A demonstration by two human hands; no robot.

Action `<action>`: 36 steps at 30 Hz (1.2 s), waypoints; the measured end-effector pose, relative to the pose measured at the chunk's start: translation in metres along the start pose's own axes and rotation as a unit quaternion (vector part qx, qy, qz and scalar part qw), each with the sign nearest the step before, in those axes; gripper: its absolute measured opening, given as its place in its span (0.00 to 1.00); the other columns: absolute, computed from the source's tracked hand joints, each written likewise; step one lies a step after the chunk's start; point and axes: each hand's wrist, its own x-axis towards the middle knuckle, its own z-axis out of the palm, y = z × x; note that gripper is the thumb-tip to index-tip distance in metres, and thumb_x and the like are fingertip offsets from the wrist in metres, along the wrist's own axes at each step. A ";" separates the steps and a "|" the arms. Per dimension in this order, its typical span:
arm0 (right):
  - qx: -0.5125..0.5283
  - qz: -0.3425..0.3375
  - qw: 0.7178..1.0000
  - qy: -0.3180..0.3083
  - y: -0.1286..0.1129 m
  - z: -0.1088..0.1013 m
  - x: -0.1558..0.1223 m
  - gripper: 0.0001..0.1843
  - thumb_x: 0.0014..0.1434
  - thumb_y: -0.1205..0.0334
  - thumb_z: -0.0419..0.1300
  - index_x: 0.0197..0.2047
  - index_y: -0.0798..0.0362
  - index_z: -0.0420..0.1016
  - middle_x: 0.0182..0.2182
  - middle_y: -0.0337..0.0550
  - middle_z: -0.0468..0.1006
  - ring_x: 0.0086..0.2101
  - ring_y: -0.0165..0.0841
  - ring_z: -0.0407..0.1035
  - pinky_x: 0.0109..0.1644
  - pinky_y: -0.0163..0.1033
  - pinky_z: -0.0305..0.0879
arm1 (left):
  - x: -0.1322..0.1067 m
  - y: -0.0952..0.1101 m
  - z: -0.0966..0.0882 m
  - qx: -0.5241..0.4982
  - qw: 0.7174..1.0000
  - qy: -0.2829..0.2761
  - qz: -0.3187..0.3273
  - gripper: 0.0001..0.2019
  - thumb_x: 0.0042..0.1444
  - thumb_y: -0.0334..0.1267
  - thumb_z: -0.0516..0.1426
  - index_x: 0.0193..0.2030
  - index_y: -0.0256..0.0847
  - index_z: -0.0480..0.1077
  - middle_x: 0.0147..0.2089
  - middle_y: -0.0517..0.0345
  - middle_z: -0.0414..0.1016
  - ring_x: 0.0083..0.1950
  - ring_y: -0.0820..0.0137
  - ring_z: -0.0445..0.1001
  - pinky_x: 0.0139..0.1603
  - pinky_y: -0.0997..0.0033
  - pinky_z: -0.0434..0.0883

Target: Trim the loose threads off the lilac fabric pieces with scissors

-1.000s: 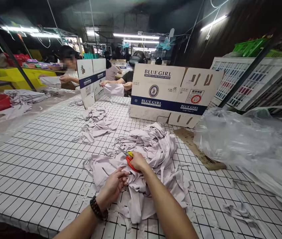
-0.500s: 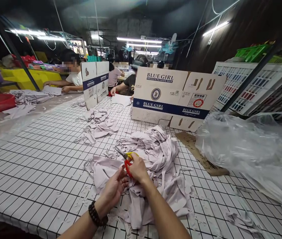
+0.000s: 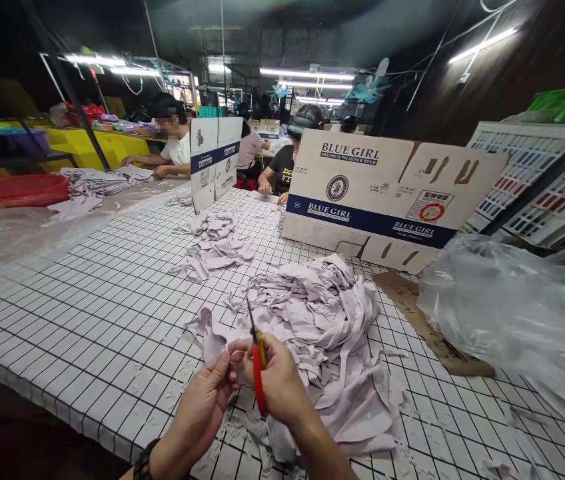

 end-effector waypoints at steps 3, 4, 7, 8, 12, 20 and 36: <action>0.006 -0.005 0.999 -0.047 -0.011 -0.014 0.025 0.09 0.56 0.63 0.60 0.42 0.51 0.67 0.31 0.37 0.71 0.26 0.28 0.62 0.28 0.32 0.59 | -0.019 0.018 -0.005 -0.015 0.996 0.053 -0.066 0.11 0.62 0.30 0.56 0.49 0.30 0.74 0.33 0.53 0.77 0.25 0.78 0.69 0.28 0.77 0.69; 0.001 -0.011 0.997 -0.079 -0.013 -0.014 0.034 0.10 0.55 0.64 0.60 0.42 0.51 0.68 0.31 0.36 0.71 0.26 0.27 0.60 0.28 0.31 0.58 | -0.025 0.024 -0.005 -0.020 0.994 0.061 -0.085 0.11 0.63 0.31 0.54 0.49 0.30 0.73 0.31 0.54 0.76 0.25 0.77 0.69 0.27 0.76 0.69; -0.006 -0.018 0.976 -0.218 -0.015 0.002 0.058 0.11 0.49 0.68 0.63 0.39 0.51 0.73 0.29 0.34 0.70 0.25 0.26 0.59 0.27 0.31 0.57 | -0.040 0.037 -0.006 -0.028 0.990 0.076 -0.118 0.11 0.66 0.32 0.50 0.44 0.29 0.73 0.23 0.61 0.68 0.21 0.77 0.65 0.23 0.75 0.65; -0.008 -0.019 0.965 -0.263 -0.013 0.012 0.064 0.12 0.47 0.69 0.64 0.38 0.52 0.74 0.28 0.33 0.70 0.25 0.26 0.60 0.28 0.31 0.58 | -0.044 0.040 -0.006 -0.030 0.989 0.081 -0.118 0.13 0.66 0.32 0.48 0.41 0.29 0.73 0.20 0.63 0.64 0.19 0.77 0.62 0.22 0.75 0.64; -0.014 -0.026 0.935 -0.354 -0.005 0.049 0.083 0.11 0.41 0.70 0.65 0.31 0.53 0.72 0.25 0.32 0.70 0.26 0.27 0.63 0.30 0.32 0.60 | -0.052 0.054 -0.009 -0.031 0.993 0.075 -0.081 0.17 0.68 0.32 0.45 0.34 0.28 0.72 0.16 0.70 0.50 0.18 0.79 0.52 0.20 0.74 0.61; -0.001 -0.125 0.982 -0.143 -0.066 0.033 0.111 0.09 0.44 0.68 0.58 0.29 0.50 0.61 0.23 0.29 0.59 0.24 0.24 0.53 0.25 0.30 0.52 | -0.052 0.096 0.013 0.024 0.996 -0.070 0.054 0.13 0.59 0.42 0.60 0.38 0.31 0.74 0.17 0.72 0.49 0.19 0.80 0.49 0.23 0.78 0.62; 0.040 -0.025 0.999 -0.002 -0.009 0.006 0.020 0.11 0.46 0.62 0.64 0.28 0.51 0.63 0.24 0.32 0.62 0.26 0.28 0.56 0.28 0.32 0.56 | -0.022 0.054 0.002 0.411 0.849 -0.113 0.311 0.15 0.63 0.46 0.54 0.37 0.40 0.80 0.47 0.46 0.67 0.58 0.58 0.62 0.51 0.69 0.66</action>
